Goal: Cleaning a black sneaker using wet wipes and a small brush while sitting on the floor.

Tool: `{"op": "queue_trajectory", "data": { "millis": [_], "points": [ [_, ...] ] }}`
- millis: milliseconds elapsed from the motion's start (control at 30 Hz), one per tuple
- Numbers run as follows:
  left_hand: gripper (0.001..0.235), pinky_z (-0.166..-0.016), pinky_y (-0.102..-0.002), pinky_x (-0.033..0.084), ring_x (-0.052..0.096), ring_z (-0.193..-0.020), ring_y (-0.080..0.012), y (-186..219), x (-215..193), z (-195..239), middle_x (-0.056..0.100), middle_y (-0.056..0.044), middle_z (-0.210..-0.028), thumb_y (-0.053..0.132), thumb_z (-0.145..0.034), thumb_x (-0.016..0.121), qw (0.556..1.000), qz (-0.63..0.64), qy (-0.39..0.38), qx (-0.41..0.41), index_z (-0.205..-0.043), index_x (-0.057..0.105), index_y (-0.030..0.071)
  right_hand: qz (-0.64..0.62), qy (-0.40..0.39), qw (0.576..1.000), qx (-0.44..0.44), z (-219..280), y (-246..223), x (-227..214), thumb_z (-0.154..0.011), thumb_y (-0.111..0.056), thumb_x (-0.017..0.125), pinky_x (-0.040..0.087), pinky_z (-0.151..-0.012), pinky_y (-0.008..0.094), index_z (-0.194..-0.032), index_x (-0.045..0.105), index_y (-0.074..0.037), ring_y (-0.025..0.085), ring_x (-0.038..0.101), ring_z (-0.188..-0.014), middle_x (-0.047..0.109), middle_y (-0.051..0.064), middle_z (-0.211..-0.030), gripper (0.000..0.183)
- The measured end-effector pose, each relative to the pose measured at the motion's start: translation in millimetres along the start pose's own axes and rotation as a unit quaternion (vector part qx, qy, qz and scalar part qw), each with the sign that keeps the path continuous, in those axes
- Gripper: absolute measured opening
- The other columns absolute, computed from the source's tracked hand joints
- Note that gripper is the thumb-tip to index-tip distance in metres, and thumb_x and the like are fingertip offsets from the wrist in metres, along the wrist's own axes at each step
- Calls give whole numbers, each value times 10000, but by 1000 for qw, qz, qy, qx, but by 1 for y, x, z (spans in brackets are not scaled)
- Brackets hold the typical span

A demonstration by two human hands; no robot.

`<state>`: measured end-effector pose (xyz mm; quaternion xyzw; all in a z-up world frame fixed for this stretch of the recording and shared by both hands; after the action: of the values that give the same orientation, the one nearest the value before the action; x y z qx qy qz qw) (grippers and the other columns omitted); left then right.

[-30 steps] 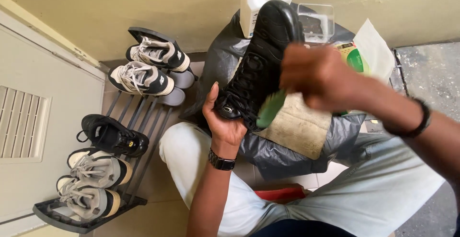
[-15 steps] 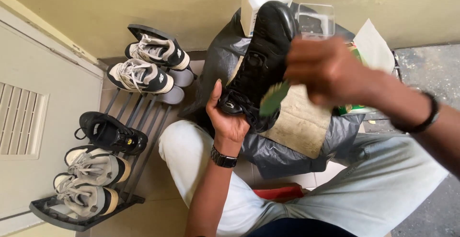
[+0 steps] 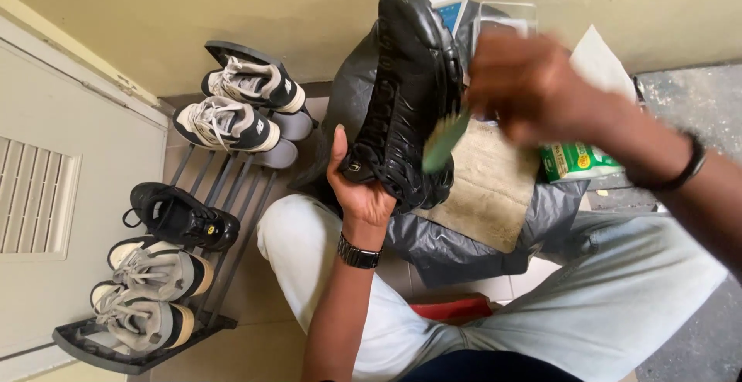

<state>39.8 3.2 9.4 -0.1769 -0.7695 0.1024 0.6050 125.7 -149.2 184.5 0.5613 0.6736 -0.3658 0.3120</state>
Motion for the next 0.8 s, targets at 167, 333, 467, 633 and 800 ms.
{"op": "queue_trajectory", "data": {
  "millis": [167, 333, 467, 633, 800],
  "points": [
    [724, -1266, -515, 371, 484, -1425, -413, -1, -3, 0, 479, -288, -1524, 471, -1097, 549, 999, -32, 8, -12, -1536, 415, -90, -20, -92, 995, -38, 10, -47, 57, -543, 135, 480, 517, -535, 300, -763, 583, -35, 254, 489, -746, 494, 54, -759, 297],
    [673, -1266, -495, 399, 507, -1422, -398, -3, -2, 3, 509, -277, -1510, 446, -1101, 563, 999, -30, 18, -19, -1504, 473, -85, -59, -68, 996, -11, -4, -14, 19, -602, 242, 478, 598, -456, 219, -672, 594, -39, 258, 538, -771, 517, 33, -753, 312],
    [703, -1279, -499, 355, 475, -1445, -392, -3, -4, -1, 464, -280, -1548, 434, -1097, 562, 999, -2, 21, -34, -1559, 403, -71, -4, -31, 1000, 5, -29, 11, -33, -709, 235, 500, 391, -559, 397, -696, 611, 54, 310, 517, -673, 540, 130, -691, 213],
    [709, -1309, -516, 282, 427, -1479, -390, -2, -3, -1, 440, -276, -1563, 445, -1088, 566, 999, -19, 27, -17, -1545, 417, -76, -1, -27, 999, -31, -29, -12, -2, -707, 231, 508, 387, -557, 404, -663, 603, 36, 304, 465, -649, 489, 107, -655, 221],
    [710, -1187, -641, 364, 452, -1402, -492, 15, -36, -5, 464, -349, -1500, 483, -1041, 577, 993, -73, 82, 41, -1479, 493, -69, -3, -73, 994, -82, 6, -53, 69, -645, 102, 600, 487, -453, 274, -732, 736, -12, 267, 639, -725, 650, 100, -698, 198]
  ]
}}
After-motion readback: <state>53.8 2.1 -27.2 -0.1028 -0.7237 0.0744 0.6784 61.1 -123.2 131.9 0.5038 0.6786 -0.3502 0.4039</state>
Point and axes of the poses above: each hand's wrist, its own z-axis away from the middle knuckle, its own x-axis out of the palm, y = z × x, the point moved 4 cm from there along -z, towards the middle knuckle
